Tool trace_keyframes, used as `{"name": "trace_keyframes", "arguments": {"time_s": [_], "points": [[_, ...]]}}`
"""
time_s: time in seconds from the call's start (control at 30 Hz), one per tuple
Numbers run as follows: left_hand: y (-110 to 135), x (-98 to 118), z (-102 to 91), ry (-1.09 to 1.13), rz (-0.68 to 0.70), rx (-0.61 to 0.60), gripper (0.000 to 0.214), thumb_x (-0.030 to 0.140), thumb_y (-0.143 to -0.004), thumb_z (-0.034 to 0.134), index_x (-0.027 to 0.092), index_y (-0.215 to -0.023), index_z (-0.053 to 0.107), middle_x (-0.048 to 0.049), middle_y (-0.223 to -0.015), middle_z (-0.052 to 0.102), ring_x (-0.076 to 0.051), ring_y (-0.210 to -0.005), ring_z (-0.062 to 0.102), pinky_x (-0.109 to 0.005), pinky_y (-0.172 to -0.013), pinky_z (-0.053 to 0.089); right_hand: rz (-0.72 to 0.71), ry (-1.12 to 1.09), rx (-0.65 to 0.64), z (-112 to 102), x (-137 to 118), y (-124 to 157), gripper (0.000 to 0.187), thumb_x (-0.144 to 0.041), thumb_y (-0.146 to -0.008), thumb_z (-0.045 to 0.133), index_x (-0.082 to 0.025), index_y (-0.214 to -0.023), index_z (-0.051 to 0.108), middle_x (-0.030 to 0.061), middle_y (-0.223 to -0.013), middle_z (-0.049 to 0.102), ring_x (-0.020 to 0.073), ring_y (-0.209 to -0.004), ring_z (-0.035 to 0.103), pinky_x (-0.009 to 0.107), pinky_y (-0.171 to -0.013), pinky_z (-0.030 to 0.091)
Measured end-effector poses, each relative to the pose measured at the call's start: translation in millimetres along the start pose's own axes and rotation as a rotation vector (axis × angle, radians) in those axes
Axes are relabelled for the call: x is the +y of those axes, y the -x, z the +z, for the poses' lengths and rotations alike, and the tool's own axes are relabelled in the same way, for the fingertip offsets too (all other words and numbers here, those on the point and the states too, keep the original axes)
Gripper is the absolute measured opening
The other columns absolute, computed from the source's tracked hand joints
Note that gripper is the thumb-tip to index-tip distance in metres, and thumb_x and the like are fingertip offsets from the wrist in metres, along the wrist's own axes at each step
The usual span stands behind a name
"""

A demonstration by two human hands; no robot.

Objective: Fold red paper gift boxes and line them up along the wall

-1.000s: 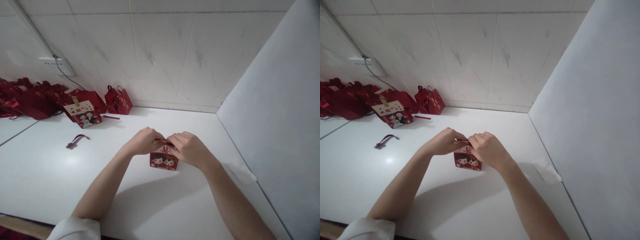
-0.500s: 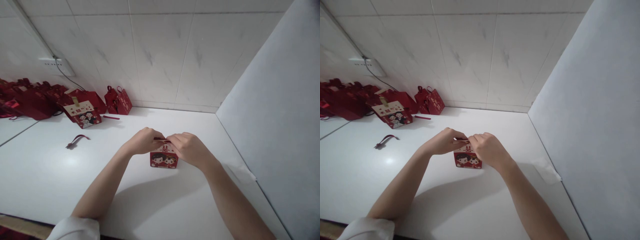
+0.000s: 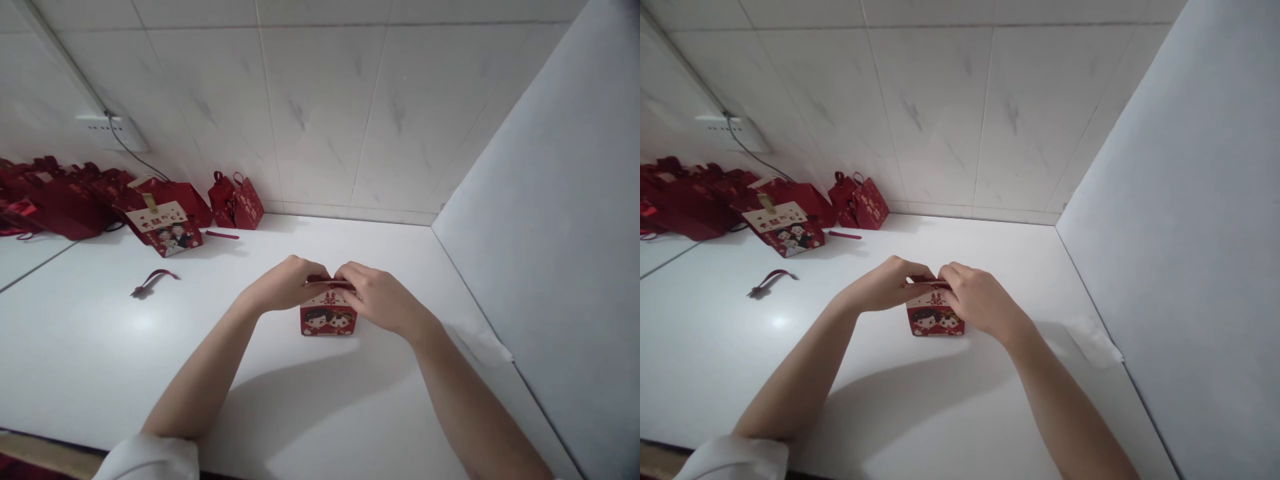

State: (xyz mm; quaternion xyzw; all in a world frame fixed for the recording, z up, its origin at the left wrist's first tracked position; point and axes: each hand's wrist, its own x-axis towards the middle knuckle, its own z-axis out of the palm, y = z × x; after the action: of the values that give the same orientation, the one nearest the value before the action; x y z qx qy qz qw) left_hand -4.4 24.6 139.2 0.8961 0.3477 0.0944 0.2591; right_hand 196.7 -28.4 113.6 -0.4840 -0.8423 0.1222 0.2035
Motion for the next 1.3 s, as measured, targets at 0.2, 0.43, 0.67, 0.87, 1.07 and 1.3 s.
{"name": "trace_keyframes", "arguments": {"time_s": [0.2, 0.43, 0.67, 0.87, 1.07, 1.3], "points": [[0.6, 3.1, 0.7, -0.108, 0.069, 0.007, 0.023, 0.028, -0.088, 0.047, 0.016, -0.078, 0.065, 0.0001, -0.063, 0.06, -0.008, -0.052, 0.043, -0.021, -0.05, 0.03, -0.007, -0.028, 0.004, 2.0, -2.7, -1.6, 0.009, -0.018, -0.091, 0.043, -0.021, -0.093, 0.052, 0.0019, -0.088, 0.061, 0.015, -0.073, 0.056, 0.028, -0.063, 0.041], [0.3, 0.2, -0.2, -0.138, 0.224, -0.01, 0.022, 0.021, -0.087, 0.046, 0.016, -0.073, 0.063, 0.0016, -0.059, 0.055, -0.007, -0.05, 0.039, -0.021, -0.051, 0.03, -0.032, -0.126, -0.067, 2.0, -1.3, 0.4, 0.013, -0.012, -0.089, 0.04, -0.021, -0.087, 0.049, 0.0017, -0.084, 0.059, 0.0141, -0.069, 0.053, 0.027, -0.061, 0.04], [2.3, 1.7, -3.5, -0.115, 0.098, -0.06, 0.02, 0.024, -0.086, 0.049, 0.02, -0.089, 0.068, -0.0001, -0.067, 0.064, -0.009, -0.055, 0.049, -0.021, -0.053, 0.031, 0.027, -0.242, -0.088, -5.8, 0.9, 2.5, 0.013, -0.022, -0.091, 0.044, -0.023, -0.094, 0.056, 0.0019, -0.092, 0.064, 0.0156, -0.077, 0.059, 0.027, -0.064, 0.043], [7.0, -15.6, -13.1, -0.087, -0.052, -0.15, 0.027, 0.03, -0.078, 0.061, 0.023, -0.104, 0.068, -0.003, -0.088, 0.07, -0.013, -0.07, 0.059, -0.021, -0.057, 0.036, 0.115, -0.19, -0.119, -20.4, 13.7, 10.8, 0.019, -0.033, -0.09, 0.049, -0.025, -0.1, 0.063, 0.003, -0.094, 0.069, 0.0189, -0.08, 0.062, 0.03, -0.066, 0.046], [8.0, -30.0, -22.7, -0.139, -0.089, -0.016, 0.02, 0.033, -0.082, 0.058, 0.019, -0.079, 0.072, -0.0019, -0.07, 0.069, -0.011, -0.06, 0.055, -0.021, -0.055, 0.034, 0.119, -0.422, 0.202, -15.1, 27.2, 2.5, 0.014, -0.034, -0.085, 0.058, -0.024, -0.087, 0.068, 0.001, -0.089, 0.07, 0.018, -0.081, 0.064, 0.032, -0.073, 0.049], [-5.5, -55.9, -9.6, 0.118, -0.097, 0.13, 0.037, 0.042, -0.078, 0.062, 0.023, -0.109, 0.066, -0.0044, -0.102, 0.07, -0.019, -0.088, 0.063, -0.026, -0.074, 0.046, 0.218, -0.866, 0.57, 43.2, 63.3, -32.3, 0.025, -0.044, -0.075, 0.069, -0.019, -0.08, 0.068, 0.003, -0.079, 0.068, 0.0176, -0.076, 0.062, 0.031, -0.07, 0.051]]}}
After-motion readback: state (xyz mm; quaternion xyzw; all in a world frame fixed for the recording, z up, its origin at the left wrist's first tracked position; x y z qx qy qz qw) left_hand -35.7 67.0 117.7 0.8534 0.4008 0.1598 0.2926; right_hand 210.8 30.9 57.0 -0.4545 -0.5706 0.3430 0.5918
